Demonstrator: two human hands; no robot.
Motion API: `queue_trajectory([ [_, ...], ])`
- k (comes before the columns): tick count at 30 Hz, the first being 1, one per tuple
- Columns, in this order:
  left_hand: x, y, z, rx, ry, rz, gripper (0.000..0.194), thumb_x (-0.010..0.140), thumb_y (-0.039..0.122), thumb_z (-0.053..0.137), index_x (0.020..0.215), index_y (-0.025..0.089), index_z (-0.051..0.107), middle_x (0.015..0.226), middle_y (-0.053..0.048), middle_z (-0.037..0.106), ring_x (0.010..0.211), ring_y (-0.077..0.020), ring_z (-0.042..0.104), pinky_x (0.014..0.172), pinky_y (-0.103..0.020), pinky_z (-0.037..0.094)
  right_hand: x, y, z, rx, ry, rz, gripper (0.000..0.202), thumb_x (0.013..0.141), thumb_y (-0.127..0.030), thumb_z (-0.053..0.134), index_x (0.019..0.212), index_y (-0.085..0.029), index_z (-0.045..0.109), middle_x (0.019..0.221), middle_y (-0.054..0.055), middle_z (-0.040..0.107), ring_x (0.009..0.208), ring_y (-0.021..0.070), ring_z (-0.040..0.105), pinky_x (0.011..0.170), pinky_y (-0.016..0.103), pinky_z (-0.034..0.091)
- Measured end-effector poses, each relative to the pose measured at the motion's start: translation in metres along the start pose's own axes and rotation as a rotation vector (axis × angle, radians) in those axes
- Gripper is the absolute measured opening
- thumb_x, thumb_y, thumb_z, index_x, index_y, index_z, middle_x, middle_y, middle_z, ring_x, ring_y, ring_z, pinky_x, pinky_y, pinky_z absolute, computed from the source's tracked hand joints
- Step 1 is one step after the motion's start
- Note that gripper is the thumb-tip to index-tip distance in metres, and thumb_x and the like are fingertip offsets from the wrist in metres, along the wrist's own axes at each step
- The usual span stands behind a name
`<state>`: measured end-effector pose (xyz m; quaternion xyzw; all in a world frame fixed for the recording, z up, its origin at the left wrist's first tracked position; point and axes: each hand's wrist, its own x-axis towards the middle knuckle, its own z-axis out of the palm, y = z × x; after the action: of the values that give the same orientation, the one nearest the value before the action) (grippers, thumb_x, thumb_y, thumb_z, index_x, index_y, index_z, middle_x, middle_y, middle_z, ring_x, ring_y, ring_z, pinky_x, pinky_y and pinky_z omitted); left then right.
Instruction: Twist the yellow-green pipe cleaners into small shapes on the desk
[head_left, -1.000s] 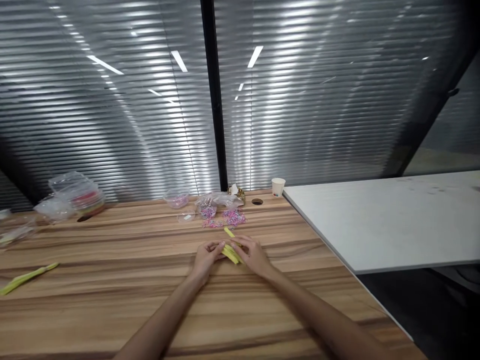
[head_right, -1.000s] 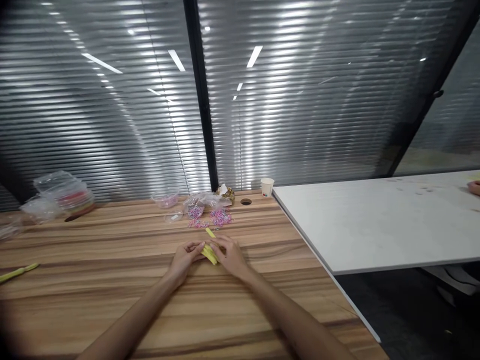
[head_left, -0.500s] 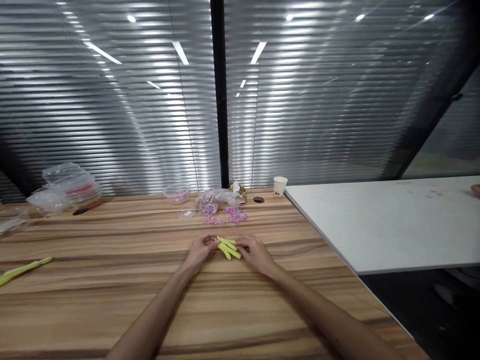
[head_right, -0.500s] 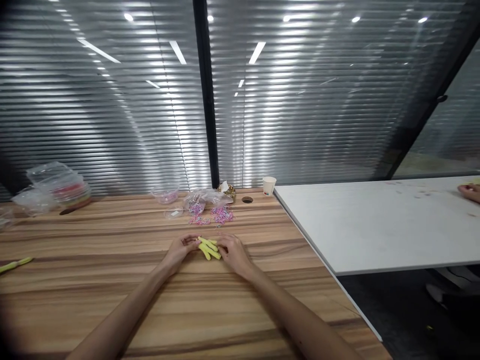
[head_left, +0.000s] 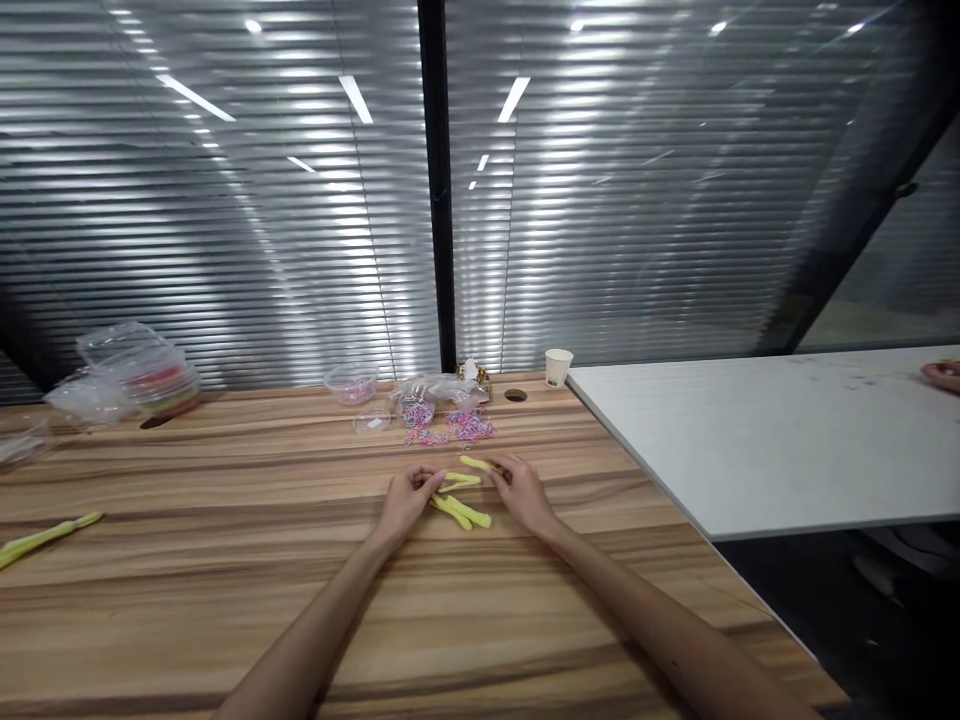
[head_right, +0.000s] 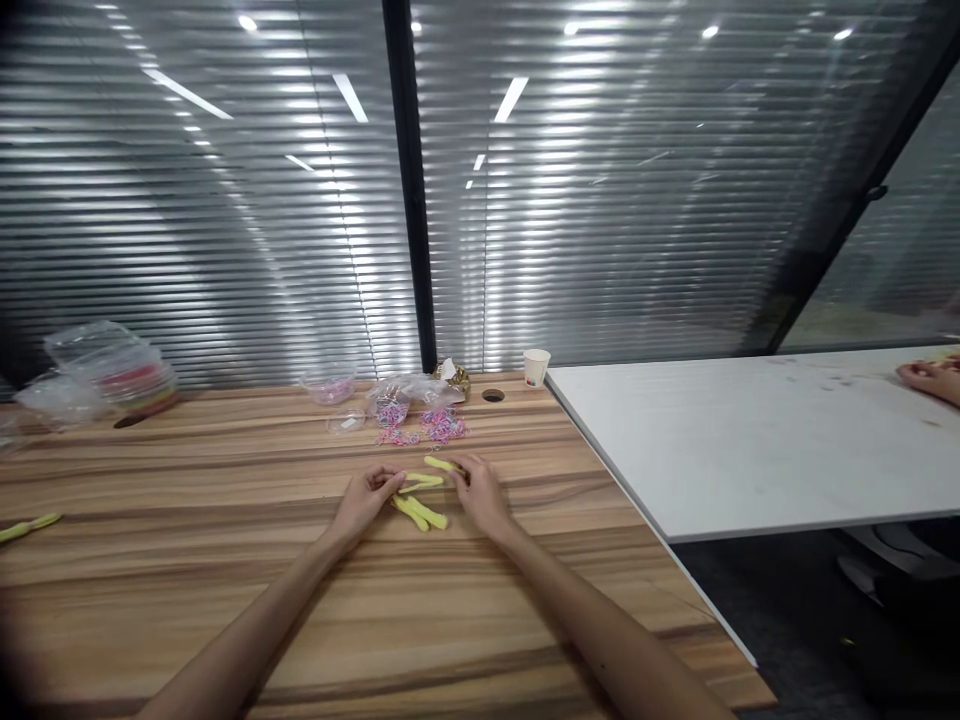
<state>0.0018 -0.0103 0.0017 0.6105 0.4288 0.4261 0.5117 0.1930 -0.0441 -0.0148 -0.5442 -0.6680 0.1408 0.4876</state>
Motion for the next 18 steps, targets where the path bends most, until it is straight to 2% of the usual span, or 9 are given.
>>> queue_trajectory([
  [3,-0.001,-0.001,0.002,-0.066,0.084,-0.032,0.036,0.059,0.043,0.067,0.074,0.011,0.06,0.069,-0.007,0.065,0.064,-0.0176,0.059,0.057,-0.026,0.045,0.002,0.008,0.003,0.152,0.014,0.121,0.028,0.079,-0.023,0.045,0.099,-0.013,0.061,0.085,0.007,0.062,0.074,0.0176,0.056,0.069,0.029,0.043],
  [5,-0.001,-0.001,0.003,-0.115,0.108,-0.057,0.038,0.058,0.043,0.068,0.075,0.011,0.06,0.071,-0.007,0.065,0.064,-0.0169,0.059,0.058,-0.025,0.045,0.003,0.011,0.007,0.314,-0.011,0.247,0.034,0.079,-0.031,0.045,0.102,-0.01,0.059,0.069,0.004,0.059,0.059,0.0152,0.053,0.058,0.027,0.043],
  [7,-0.002,0.001,0.004,-0.163,0.118,-0.071,0.037,0.057,0.042,0.069,0.074,0.01,0.06,0.073,-0.007,0.065,0.063,-0.0151,0.058,0.058,-0.024,0.044,0.002,0.01,0.01,0.514,-0.023,0.357,0.041,0.076,-0.037,0.049,0.106,-0.01,0.056,0.065,0.002,0.056,0.052,0.013,0.051,0.054,0.027,0.043],
  [10,-0.005,0.004,0.007,-0.237,0.13,-0.058,0.035,0.057,0.039,0.07,0.073,0.01,0.06,0.071,-0.006,0.064,0.061,-0.0122,0.056,0.056,-0.021,0.041,0.0,-0.002,0.011,0.779,-0.027,0.452,0.049,0.069,-0.04,0.059,0.11,-0.015,0.051,0.077,0.003,0.058,0.06,0.0137,0.057,0.062,0.029,0.047],
  [12,-0.009,0.006,0.012,-0.289,0.119,-0.05,0.032,0.058,0.036,0.071,0.073,0.01,0.06,0.069,-0.005,0.063,0.062,-0.0113,0.055,0.057,-0.02,0.041,-0.002,-0.012,0.009,0.88,-0.041,0.483,0.048,0.065,-0.04,0.065,0.105,-0.015,0.052,0.087,0.006,0.059,0.072,0.0165,0.06,0.072,0.032,0.047],
  [15,-0.014,0.008,0.018,-0.365,0.094,-0.061,0.03,0.056,0.032,0.073,0.071,0.011,0.06,0.066,-0.003,0.063,0.063,-0.0111,0.056,0.063,-0.021,0.043,-0.004,-0.026,0.008,0.983,-0.082,0.466,0.043,0.062,-0.038,0.069,0.094,-0.014,0.055,0.097,0.009,0.059,0.086,0.0199,0.059,0.083,0.034,0.044],
  [18,-0.017,0.008,0.022,-0.38,0.065,-0.062,0.029,0.056,0.032,0.073,0.071,0.011,0.06,0.068,-0.004,0.064,0.065,-0.0128,0.058,0.068,-0.024,0.045,-0.008,-0.034,0.009,1.034,-0.136,0.42,0.04,0.062,-0.036,0.07,0.091,-0.013,0.056,0.098,0.009,0.06,0.091,0.0206,0.057,0.087,0.035,0.041],
])
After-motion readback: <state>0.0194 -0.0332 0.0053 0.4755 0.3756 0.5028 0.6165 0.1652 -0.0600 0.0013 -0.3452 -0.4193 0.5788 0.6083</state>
